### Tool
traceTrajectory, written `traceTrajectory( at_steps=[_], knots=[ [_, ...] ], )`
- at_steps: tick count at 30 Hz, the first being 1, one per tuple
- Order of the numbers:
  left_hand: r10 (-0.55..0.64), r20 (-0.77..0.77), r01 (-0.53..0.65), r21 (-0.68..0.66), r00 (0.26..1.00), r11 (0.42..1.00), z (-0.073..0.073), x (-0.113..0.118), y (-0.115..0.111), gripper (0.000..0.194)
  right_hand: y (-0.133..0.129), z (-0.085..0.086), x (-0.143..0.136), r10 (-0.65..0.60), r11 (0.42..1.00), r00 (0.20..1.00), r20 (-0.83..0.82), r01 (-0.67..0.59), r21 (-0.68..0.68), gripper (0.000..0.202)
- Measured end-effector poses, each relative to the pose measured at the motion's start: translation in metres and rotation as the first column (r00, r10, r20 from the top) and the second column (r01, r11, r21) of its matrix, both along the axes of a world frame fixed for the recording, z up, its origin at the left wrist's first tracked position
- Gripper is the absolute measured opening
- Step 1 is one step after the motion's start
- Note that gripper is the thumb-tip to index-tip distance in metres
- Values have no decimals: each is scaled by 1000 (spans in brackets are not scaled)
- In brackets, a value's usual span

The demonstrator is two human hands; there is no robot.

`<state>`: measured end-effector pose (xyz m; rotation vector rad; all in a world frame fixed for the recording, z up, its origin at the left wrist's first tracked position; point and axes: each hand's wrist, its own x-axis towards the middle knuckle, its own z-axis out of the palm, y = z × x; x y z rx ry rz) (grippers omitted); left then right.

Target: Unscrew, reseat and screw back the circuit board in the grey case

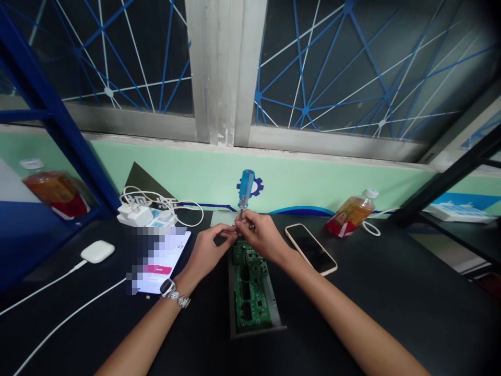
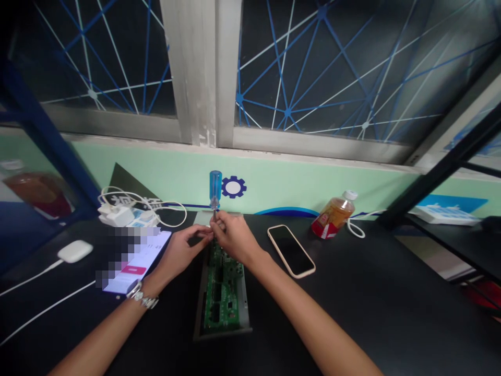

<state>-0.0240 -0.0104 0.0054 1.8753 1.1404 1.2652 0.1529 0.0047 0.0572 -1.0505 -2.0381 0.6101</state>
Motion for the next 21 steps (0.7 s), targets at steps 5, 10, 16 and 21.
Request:
traceTrajectory(
  at_steps=[5, 10, 16, 21],
  knots=[
    [-31, -135, 41, 68, 990, 997, 8, -13, -10, 16, -10, 10, 8, 23, 993, 966, -256, -52, -107, 17],
    [-72, -244, 89, 60, 967, 994, 11, -22, -22, 16, -29, -7, 25, -28, 955, 813, -582, -150, -255, 21],
    [-107, -319, 125, 38, 942, 991, 13, -21, -30, 13, -48, -38, 30, -149, 933, 638, -755, -162, -321, 34],
    [-138, -305, 151, 20, 942, 988, 13, -16, -31, 9, -55, -41, 26, -186, 928, 598, -779, -153, -339, 33]
  ],
)
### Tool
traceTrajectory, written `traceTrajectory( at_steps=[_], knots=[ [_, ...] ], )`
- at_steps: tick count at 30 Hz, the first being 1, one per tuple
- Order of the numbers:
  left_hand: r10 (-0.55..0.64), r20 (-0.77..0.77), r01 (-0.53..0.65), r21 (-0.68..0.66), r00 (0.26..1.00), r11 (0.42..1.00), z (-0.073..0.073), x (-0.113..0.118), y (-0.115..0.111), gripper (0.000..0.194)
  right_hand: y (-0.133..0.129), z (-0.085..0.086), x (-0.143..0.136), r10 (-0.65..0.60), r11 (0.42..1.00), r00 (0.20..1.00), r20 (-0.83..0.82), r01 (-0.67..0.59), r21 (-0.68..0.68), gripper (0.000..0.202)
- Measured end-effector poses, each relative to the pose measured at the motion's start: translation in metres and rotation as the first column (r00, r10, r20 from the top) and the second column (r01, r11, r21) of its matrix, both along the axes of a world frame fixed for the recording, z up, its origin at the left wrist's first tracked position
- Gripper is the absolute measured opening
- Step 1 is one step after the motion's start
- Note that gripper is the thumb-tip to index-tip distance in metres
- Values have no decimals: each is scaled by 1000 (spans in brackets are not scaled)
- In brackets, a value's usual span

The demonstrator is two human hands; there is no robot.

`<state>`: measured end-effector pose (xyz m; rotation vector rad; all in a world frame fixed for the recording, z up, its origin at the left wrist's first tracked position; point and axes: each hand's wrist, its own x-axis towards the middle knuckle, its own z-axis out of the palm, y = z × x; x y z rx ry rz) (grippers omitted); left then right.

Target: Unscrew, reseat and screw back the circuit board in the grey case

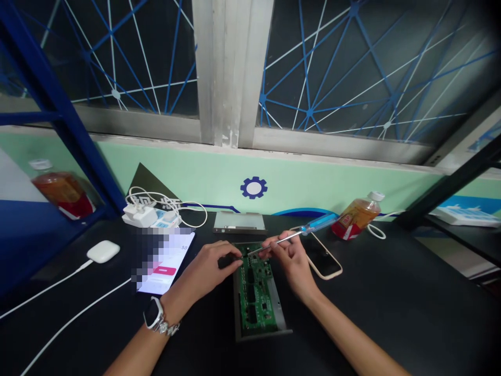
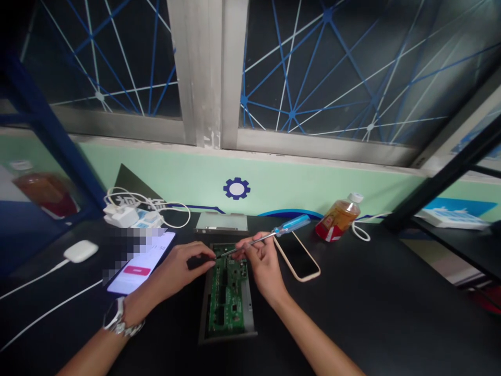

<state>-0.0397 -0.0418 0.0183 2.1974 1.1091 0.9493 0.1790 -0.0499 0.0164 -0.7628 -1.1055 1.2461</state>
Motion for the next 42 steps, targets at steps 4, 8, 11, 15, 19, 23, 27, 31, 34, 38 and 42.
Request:
traceTrajectory(
  at_steps=[4, 8, 11, 15, 19, 23, 27, 31, 34, 38, 42],
  knots=[
    [4, 11, -4, 5, 1000, 1000, 0, 4, -2, 11, -2, 0, -3, -2, 1000, 1000, -26, 2, -16, 35],
    [37, 38, -38, 27, 999, 999, -4, 8, -3, 11, -4, -3, -4, -25, 1000, 998, -52, 24, -19, 35],
    [46, 70, -49, 51, 997, 997, -6, 9, -2, 12, -4, -4, -3, -25, 999, 997, -75, 23, -25, 34],
    [41, 92, -45, 41, 995, 998, -3, 7, -1, 12, -4, -5, -2, -42, 999, 994, -100, 39, -30, 34],
    [31, 90, -34, 32, 995, 999, 2, 3, 0, 10, -4, -5, -1, -52, 998, 992, -118, 48, -33, 34],
    [3, 72, -5, 26, 997, 1000, 2, 2, 0, 8, -5, -8, -2, -54, 997, 991, -119, 47, -60, 36],
    [-4, 76, 3, 15, 997, 1000, -1, 4, -1, 9, -5, -10, -2, -37, 995, 989, -140, 24, -97, 36],
    [17, 109, -19, 23, 994, 1000, -6, 11, -4, 9, -4, -7, 1, -28, 986, 984, -175, -2, -165, 35],
    [53, 126, -59, 44, 991, 997, -4, 17, -8, 10, -5, -5, 1, -36, 977, 982, -188, -5, -215, 34],
    [43, 53, -46, 50, 998, 998, 4, 12, -8, 12, -5, -4, -1, -60, 975, 979, -193, 16, -221, 32],
    [76, -154, -63, 90, 985, 994, 9, -20, 4, 13, -2, -5, 3, -128, 977, 973, -191, 91, -191, 33]
  ],
)
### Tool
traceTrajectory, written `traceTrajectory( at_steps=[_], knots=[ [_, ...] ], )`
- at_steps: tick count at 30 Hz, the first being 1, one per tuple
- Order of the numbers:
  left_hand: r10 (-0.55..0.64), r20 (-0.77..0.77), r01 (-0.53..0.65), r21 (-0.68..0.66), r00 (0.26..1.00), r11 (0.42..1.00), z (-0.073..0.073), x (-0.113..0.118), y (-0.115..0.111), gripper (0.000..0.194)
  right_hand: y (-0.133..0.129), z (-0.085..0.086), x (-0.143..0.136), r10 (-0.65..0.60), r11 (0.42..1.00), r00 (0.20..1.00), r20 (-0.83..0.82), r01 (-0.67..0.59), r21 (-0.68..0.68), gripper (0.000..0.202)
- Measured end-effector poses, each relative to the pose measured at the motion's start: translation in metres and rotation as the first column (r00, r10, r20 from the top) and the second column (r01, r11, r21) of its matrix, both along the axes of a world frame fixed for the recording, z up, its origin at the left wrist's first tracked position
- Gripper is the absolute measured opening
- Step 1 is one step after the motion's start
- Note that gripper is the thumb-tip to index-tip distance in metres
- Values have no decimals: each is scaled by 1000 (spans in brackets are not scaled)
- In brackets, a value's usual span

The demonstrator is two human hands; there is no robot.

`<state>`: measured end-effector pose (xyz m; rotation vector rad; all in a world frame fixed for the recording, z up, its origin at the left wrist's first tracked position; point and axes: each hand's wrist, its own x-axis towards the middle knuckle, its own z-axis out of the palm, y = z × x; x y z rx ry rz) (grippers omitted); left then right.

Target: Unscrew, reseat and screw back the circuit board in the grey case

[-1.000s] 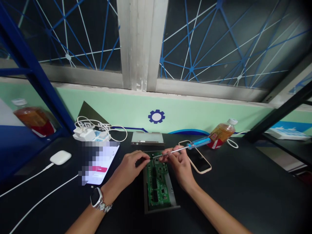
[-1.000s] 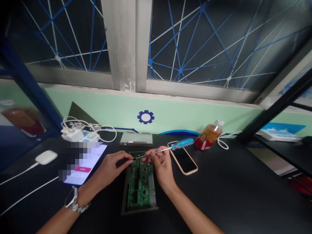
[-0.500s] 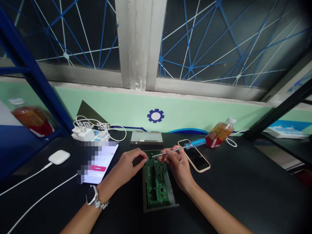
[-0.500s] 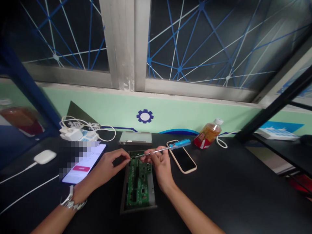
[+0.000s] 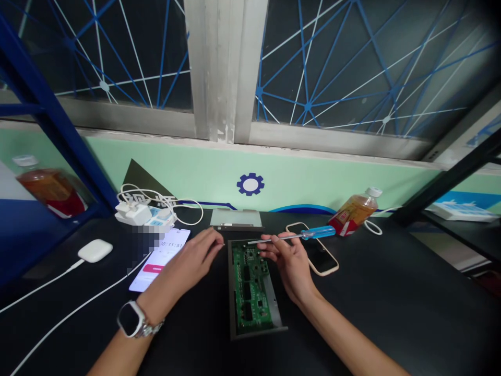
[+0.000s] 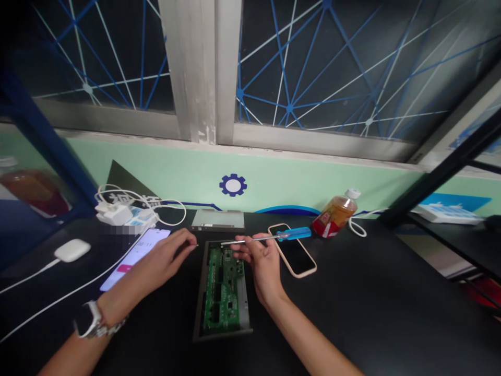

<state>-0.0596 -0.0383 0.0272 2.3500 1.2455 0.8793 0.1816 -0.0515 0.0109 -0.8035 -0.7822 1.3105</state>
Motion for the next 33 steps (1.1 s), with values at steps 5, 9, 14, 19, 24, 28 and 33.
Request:
traceTrajectory(
  at_steps=[5, 9, 14, 19, 24, 28, 33],
  knots=[
    [38, -169, -35, 18, 985, 999, -10, -41, 14, 11, 4, -1, 6, -11, 1000, 1000, 3, 11, -23, 34],
    [66, -219, -71, -12, 974, 997, -24, -52, 18, 10, 3, -2, 5, 3, 1000, 1000, 14, -2, -23, 34],
    [111, -295, -142, -85, 949, 986, -32, -53, 21, 12, 2, -2, 5, 14, 1000, 1000, 22, -13, -17, 34],
    [128, -300, -175, -135, 945, 975, -28, -48, 18, 26, 3, -3, 6, 28, 999, 999, 27, -27, -20, 34],
    [141, -308, -177, -89, 941, 980, -41, -49, 19, 21, 3, -3, 6, 37, 999, 999, 25, -36, -15, 34],
    [143, -277, -164, -54, 950, 985, -56, -56, 26, 17, 3, -4, 6, 40, 999, 999, 28, -40, -12, 34],
    [182, -198, -199, -68, 963, 978, -62, -60, 28, 15, 4, -5, 7, 46, 999, 999, 25, -45, -10, 33]
  ],
)
